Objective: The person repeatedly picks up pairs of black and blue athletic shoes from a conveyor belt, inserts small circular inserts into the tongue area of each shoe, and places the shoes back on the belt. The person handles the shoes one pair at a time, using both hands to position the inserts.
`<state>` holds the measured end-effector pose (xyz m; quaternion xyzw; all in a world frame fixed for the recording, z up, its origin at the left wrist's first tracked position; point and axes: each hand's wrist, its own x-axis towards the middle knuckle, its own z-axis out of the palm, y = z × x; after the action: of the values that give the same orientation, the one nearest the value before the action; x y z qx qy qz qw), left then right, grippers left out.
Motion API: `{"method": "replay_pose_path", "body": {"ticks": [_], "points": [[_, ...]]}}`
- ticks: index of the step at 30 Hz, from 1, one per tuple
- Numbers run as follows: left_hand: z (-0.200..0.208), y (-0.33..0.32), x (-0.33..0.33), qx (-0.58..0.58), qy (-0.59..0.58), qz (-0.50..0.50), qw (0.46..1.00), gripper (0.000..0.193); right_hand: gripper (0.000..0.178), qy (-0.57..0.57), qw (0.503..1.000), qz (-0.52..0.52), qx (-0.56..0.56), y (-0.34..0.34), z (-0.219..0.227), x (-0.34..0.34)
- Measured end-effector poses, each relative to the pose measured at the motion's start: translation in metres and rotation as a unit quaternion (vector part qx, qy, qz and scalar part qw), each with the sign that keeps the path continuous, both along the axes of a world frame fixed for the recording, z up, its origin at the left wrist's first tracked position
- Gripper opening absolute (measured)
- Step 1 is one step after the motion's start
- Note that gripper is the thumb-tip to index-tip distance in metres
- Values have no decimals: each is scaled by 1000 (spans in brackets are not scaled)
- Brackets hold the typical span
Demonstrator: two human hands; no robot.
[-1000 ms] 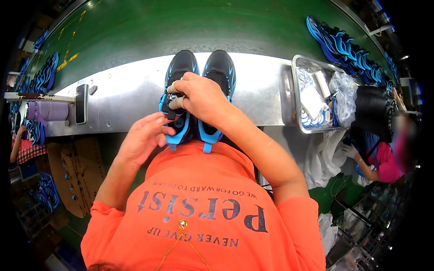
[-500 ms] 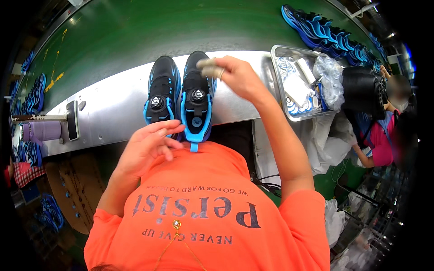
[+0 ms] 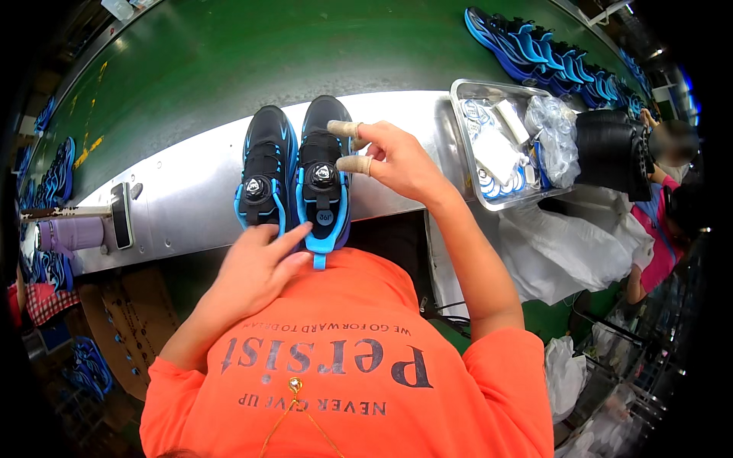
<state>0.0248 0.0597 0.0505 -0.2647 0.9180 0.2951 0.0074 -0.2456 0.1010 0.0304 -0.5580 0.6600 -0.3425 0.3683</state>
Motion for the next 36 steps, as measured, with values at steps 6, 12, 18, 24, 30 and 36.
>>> {"method": "replay_pose_path", "body": {"ticks": [6,12,18,24,30,36], "points": [[-9,-1,-22,15,-57,10,998,44,40,94,992,55,-64,-5,-5,29],[-1,-4,-7,-20,-1,18,1000,40,38,156,985,9,-75,-1,-3,31],[1,-4,-11,-13,-17,11,1000,42,37,142,981,-6,-132,0,-18,42],[14,-12,-11,3,-17,3,1000,28,39,67,994,-4,-89,-2,-8,18],[11,-48,-59,-131,59,-16,990,28,71,69,990,21,-117,7,-18,11],[-2,-76,-108,-67,-97,-71,991,38,72,79,995,13,-59,8,-29,36]]}}
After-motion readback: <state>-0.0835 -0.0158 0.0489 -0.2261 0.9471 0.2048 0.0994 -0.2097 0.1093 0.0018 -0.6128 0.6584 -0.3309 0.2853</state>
